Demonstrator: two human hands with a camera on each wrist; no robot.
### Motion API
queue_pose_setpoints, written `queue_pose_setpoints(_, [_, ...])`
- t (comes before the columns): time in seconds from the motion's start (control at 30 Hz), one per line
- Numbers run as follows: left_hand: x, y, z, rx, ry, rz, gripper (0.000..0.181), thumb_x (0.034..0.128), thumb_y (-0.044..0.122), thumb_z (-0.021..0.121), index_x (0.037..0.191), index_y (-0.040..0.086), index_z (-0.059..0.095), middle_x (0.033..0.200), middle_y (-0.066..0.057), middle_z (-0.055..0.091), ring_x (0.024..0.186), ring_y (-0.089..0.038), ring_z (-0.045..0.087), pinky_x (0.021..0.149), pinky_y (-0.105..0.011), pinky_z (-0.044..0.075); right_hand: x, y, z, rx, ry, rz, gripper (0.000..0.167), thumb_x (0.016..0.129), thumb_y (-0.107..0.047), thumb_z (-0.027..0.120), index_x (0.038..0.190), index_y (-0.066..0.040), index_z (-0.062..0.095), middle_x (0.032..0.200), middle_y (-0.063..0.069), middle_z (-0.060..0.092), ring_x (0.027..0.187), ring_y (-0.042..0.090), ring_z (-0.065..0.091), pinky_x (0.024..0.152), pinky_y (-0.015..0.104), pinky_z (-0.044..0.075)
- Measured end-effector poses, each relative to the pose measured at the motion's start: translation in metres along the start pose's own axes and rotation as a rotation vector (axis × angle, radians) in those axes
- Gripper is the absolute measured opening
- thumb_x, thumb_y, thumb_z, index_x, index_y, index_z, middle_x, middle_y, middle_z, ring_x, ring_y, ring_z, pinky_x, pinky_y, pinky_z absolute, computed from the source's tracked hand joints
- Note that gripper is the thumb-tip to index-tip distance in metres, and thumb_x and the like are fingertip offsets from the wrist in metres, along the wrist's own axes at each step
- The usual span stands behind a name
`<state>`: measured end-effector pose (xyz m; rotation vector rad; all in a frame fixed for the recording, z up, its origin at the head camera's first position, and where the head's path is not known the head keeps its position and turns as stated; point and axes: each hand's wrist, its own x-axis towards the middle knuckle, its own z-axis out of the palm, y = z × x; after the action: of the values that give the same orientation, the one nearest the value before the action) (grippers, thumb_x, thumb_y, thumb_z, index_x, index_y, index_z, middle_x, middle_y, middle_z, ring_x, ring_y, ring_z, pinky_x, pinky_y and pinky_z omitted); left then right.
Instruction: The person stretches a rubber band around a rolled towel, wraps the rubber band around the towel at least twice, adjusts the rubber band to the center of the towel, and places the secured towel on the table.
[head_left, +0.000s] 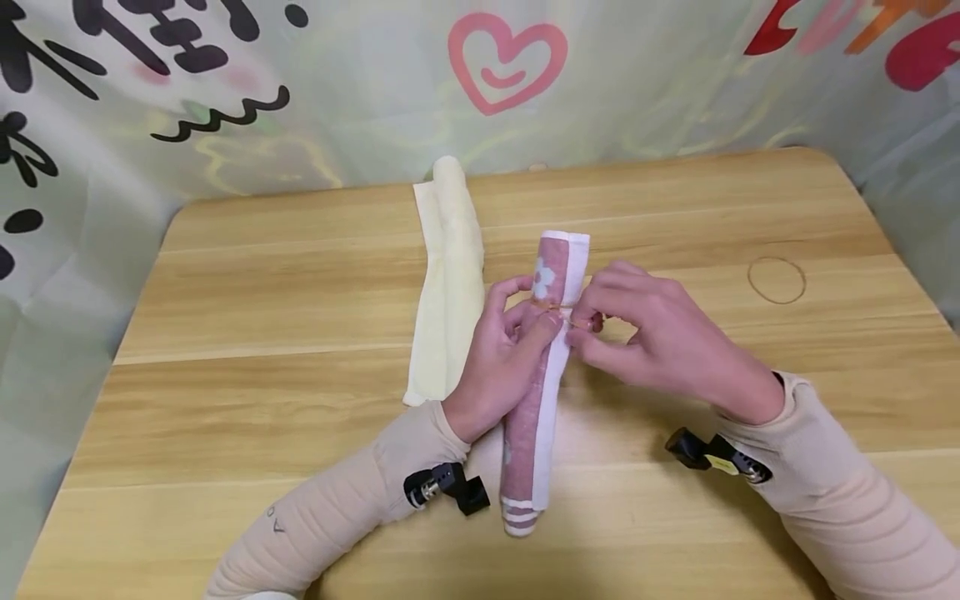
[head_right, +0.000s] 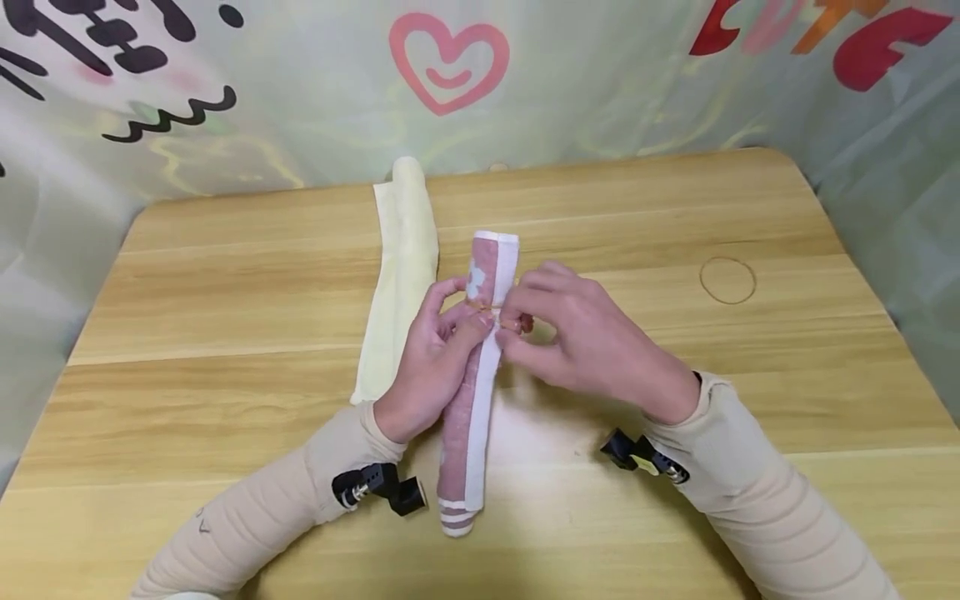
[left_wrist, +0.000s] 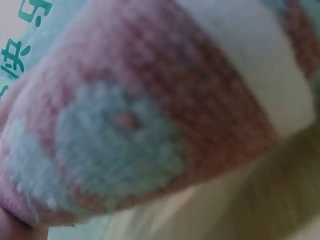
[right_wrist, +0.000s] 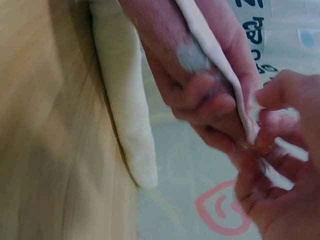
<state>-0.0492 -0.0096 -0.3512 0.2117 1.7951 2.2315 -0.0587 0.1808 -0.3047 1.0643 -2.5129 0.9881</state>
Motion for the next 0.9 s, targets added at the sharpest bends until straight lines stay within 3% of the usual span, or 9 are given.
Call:
queue_pose_setpoints(0.13, [0.005, 0.002, -0.001, 0.051, 0.011, 0.011, 0.041, 0.1023, 0.015, 0.058, 0.142, 0.009, 0.048, 0.119, -0.021, 0.071, 0.086, -0.006, 0.066, 0.075, -0.022, 0.055, 0.002, -0.002, 0.003, 0.111, 0.074, -0.038, 0.018, 0.078, 0.001, 0.065, 0.074, -0.016, 0.063, 0.082, -0.007, 0.064, 0.088, 0.008, 0.052, 0.074, 0.019, 0.042])
queue_pose_setpoints(0.33, [0.014, 0.001, -0.002, 0.146, 0.035, 0.042, 0.025, 0.1024, 0.017, 0.058, 0.124, 0.006, 0.066, 0.091, -0.007, 0.069, 0.072, -0.006, 0.061, 0.063, -0.02, 0.052, 0.005, -0.002, -0.001, 0.263, 0.069, -0.004, 0.025, 0.075, 0.004, 0.061, 0.065, -0.015, 0.046, 0.071, -0.008, 0.052, 0.08, 0.006, 0.048, 0.07, 0.021, 0.039])
queue_pose_setpoints(0.47, [0.019, -0.001, -0.005, 0.115, 0.015, 0.026, 0.023, 0.1044, 0.016, 0.055, 0.119, 0.003, 0.066, 0.093, -0.019, 0.071, 0.075, -0.027, 0.071, 0.063, -0.023, 0.056, 0.011, 0.001, 0.001, 0.462, 0.046, -0.064, 0.035, 0.074, 0.013, 0.057, 0.06, -0.012, 0.037, 0.064, -0.003, 0.039, 0.07, 0.009, 0.041, 0.066, 0.025, 0.034])
queue_pose_setpoints(0.53, [0.022, -0.003, -0.007, 0.088, 0.006, 0.011, 0.023, 0.105, 0.015, 0.054, 0.12, 0.002, 0.064, 0.099, -0.027, 0.072, 0.081, -0.04, 0.074, 0.063, -0.025, 0.058, 0.013, 0.003, 0.003, 0.611, 0.024, -0.104, 0.033, 0.073, 0.018, 0.05, 0.059, -0.01, 0.038, 0.063, 0.0, 0.037, 0.067, 0.011, 0.039, 0.064, 0.027, 0.034])
queue_pose_setpoints(0.6, [0.025, -0.004, -0.009, 0.072, 0.006, 0.006, 0.022, 0.1051, 0.013, 0.052, 0.12, 0.0, 0.063, 0.099, -0.028, 0.071, 0.082, -0.043, 0.073, 0.064, -0.026, 0.059, 0.016, 0.004, 0.003, 0.75, 0.001, -0.134, 0.031, 0.07, 0.021, 0.041, 0.061, -0.008, 0.042, 0.064, 0.002, 0.04, 0.066, 0.013, 0.041, 0.064, 0.029, 0.037])
queue_pose_setpoints(0.7, [0.029, -0.006, -0.011, 0.074, 0.019, 0.004, 0.022, 0.1046, 0.013, 0.052, 0.12, 0.001, 0.062, 0.088, -0.015, 0.071, 0.073, -0.03, 0.073, 0.063, -0.026, 0.058, 0.017, 0.008, 0.004, 0.879, -0.012, -0.165, 0.036, 0.065, 0.022, 0.03, 0.065, -0.006, 0.052, 0.068, 0.005, 0.05, 0.068, 0.016, 0.052, 0.066, 0.032, 0.046])
queue_pose_setpoints(0.8, [0.031, -0.008, -0.013, 0.116, 0.035, 0.011, 0.021, 0.1041, 0.014, 0.053, 0.118, 0.002, 0.062, 0.078, 0.002, 0.064, 0.069, -0.012, 0.066, 0.063, -0.022, 0.054, 0.019, 0.013, 0.005, 0.914, -0.003, -0.196, 0.045, 0.077, 0.029, 0.029, 0.072, -0.002, 0.061, 0.075, 0.008, 0.061, 0.076, 0.019, 0.063, 0.074, 0.032, 0.055])
queue_pose_setpoints(0.9, [0.033, -0.011, -0.014, 0.157, 0.048, 0.021, 0.021, 0.1033, 0.016, 0.054, 0.117, 0.003, 0.064, 0.077, 0.007, 0.061, 0.069, -0.006, 0.06, 0.063, -0.02, 0.05, 0.021, 0.016, 0.007, 0.916, 0.011, -0.218, 0.044, 0.086, 0.031, 0.036, 0.078, 0.001, 0.068, 0.083, 0.009, 0.07, 0.081, 0.018, 0.068, 0.078, 0.029, 0.06])
